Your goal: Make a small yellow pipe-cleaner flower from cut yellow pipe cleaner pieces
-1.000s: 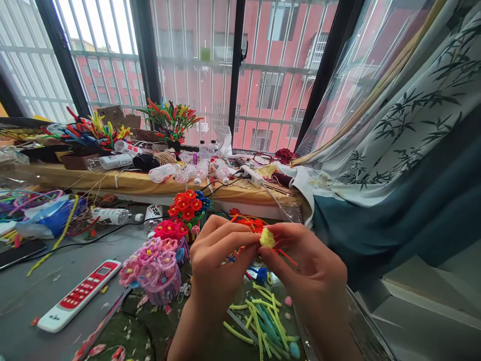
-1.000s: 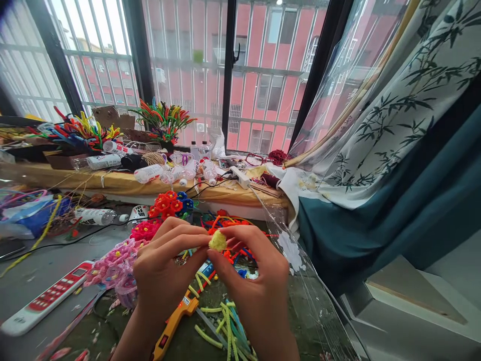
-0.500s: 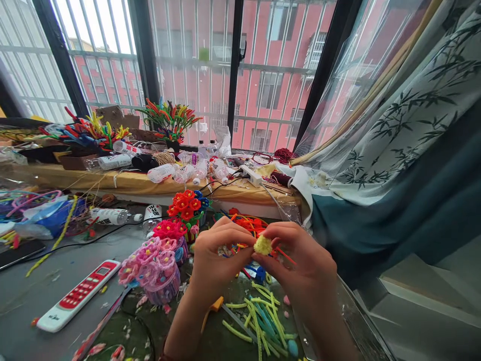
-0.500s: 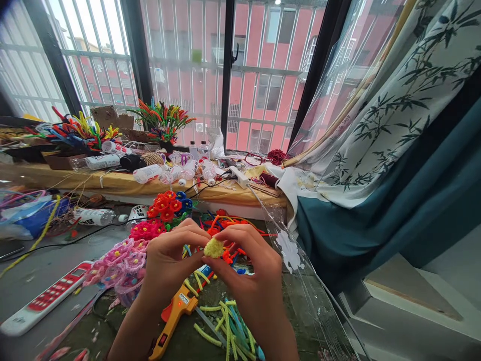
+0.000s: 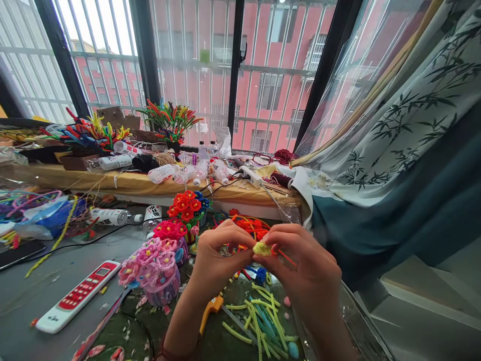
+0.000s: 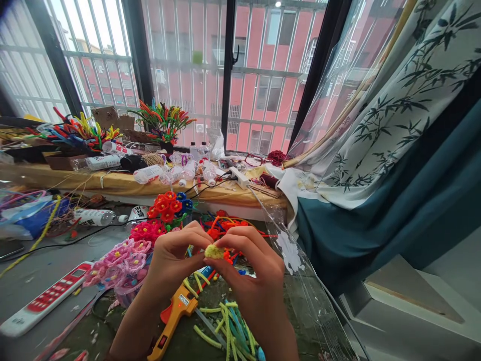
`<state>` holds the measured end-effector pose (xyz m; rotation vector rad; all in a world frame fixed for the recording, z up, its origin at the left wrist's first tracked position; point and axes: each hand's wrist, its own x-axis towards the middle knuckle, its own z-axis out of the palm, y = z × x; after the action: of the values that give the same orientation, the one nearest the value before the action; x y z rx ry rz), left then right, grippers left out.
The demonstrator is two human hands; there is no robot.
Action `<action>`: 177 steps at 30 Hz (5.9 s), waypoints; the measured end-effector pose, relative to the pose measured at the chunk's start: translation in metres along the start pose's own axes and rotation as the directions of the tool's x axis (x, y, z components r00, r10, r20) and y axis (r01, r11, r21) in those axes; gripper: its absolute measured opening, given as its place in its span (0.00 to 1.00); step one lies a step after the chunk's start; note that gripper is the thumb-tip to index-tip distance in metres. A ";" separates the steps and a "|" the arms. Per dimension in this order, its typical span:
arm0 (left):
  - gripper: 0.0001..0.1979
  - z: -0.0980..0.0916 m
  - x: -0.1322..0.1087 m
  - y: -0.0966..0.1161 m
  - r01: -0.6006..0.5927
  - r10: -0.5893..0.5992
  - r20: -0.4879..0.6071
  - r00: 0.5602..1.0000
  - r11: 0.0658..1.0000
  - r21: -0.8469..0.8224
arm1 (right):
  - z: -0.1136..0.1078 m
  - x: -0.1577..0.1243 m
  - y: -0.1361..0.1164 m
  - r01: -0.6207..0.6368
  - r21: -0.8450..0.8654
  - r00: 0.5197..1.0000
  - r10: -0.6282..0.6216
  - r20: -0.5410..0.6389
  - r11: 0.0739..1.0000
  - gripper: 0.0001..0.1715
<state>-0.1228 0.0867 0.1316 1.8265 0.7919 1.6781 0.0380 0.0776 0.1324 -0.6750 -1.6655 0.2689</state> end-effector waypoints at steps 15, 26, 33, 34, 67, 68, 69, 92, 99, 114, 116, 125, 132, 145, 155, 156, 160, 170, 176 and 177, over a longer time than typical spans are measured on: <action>0.02 0.002 0.001 0.001 -0.001 0.001 -0.028 1.000 1.000 0.007 | -0.001 0.002 0.003 -0.134 0.012 0.990 0.133 0.044 0.991 0.13; 0.03 0.008 -0.001 -0.004 0.054 -0.063 -0.073 0.995 0.992 -0.118 | 0.002 0.002 0.001 -0.109 0.000 0.994 0.109 0.014 0.994 0.10; 0.01 0.007 -0.002 -0.005 0.075 -0.081 -0.040 0.996 0.989 -0.127 | 0.000 0.001 0.003 -0.031 -0.055 0.999 0.032 0.027 0.998 0.12; 0.01 0.007 -0.002 -0.005 0.077 -0.082 -0.035 0.996 0.989 -0.126 | 0.000 0.001 0.003 -0.019 -0.059 0.999 0.020 0.028 0.998 0.12; 0.08 0.006 -0.002 -0.010 -0.173 0.173 -0.014 0.985 0.976 -0.130 | -0.001 0.000 -0.001 -0.075 0.170 0.996 0.067 0.054 0.983 0.12; 0.10 0.006 -0.002 -0.009 -0.189 0.187 -0.024 0.982 0.975 -0.115 | -0.001 0.000 -0.001 -0.082 0.183 0.996 0.073 0.056 0.980 0.13; 0.11 0.006 -0.002 -0.009 -0.199 0.197 -0.030 0.980 0.975 -0.096 | -0.001 0.000 -0.001 -0.088 0.197 0.995 0.078 0.058 0.976 0.14; 0.09 0.006 -0.005 -0.008 -0.246 0.261 -0.169 0.951 0.964 0.104 | 0.006 0.000 0.001 -0.040 0.030 0.999 0.041 -0.013 0.999 0.06; 0.08 0.011 -0.004 -0.003 -0.242 0.287 -0.220 0.932 0.947 0.210 | 0.014 -0.001 0.003 -0.033 -0.007 0.997 0.033 -0.073 0.999 0.04; 0.12 -0.003 -0.001 0.023 -0.301 0.329 -0.030 0.944 0.893 0.334 | 0.003 -0.002 0.007 -0.061 0.189 0.995 0.074 -0.062 0.980 0.07; 0.13 -0.001 -0.002 0.026 -0.291 0.313 -0.012 0.950 0.897 0.334 | 0.001 -0.002 0.005 -0.060 0.209 0.997 0.068 -0.031 0.976 0.07; 0.08 0.006 -0.002 0.026 -0.342 0.354 0.002 0.935 0.900 0.269 | 0.003 -0.005 0.002 -0.036 0.285 0.999 0.033 0.017 0.958 0.09; 0.06 0.007 -0.002 0.026 -0.318 0.326 -0.005 0.945 0.926 0.204 | 0.002 -0.003 0.001 0.025 0.233 1.000 -0.024 -0.006 0.972 0.12; 0.07 0.008 -0.003 0.028 -0.364 0.370 0.021 0.929 0.900 0.238 | 0.005 -0.001 -0.001 0.147 0.154 0.987 -0.134 -0.089 0.977 0.14; 0.17 0.007 -0.003 0.028 -0.341 0.347 0.028 0.937 0.900 0.270 | 0.005 -0.005 0.000 -0.012 0.256 0.997 0.029 -0.065 0.967 0.15; 0.18 0.006 -0.004 0.028 -0.347 0.362 0.003 0.932 0.890 0.296 | 0.004 -0.004 0.001 -0.028 0.252 0.998 0.042 -0.052 0.967 0.15; 0.11 0.005 -0.010 0.035 -0.431 0.488 0.020 0.873 0.750 0.503 | 0.003 -0.003 0.003 -0.036 0.218 0.997 0.050 -0.059 0.975 0.13; 0.06 0.010 -0.010 0.041 -0.507 0.537 0.192 0.822 0.534 0.677 | 0.001 -0.004 0.008 0.108 0.111 0.991 -0.098 -0.094 0.988 0.15; 0.06 0.012 -0.010 0.044 -0.507 0.541 0.189 0.819 0.529 0.681 | -0.002 0.000 0.004 0.182 0.062 0.980 -0.175 -0.098 0.981 0.15; 0.06 0.012 -0.010 0.044 -0.508 0.541 0.193 0.818 0.524 0.683 | -0.002 0.000 0.003 0.192 0.044 0.978 -0.187 -0.096 0.980 0.14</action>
<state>-0.1083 0.0491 0.1559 2.8208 1.0921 1.9277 0.0410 0.0798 0.1316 -0.4773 -1.6163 0.1428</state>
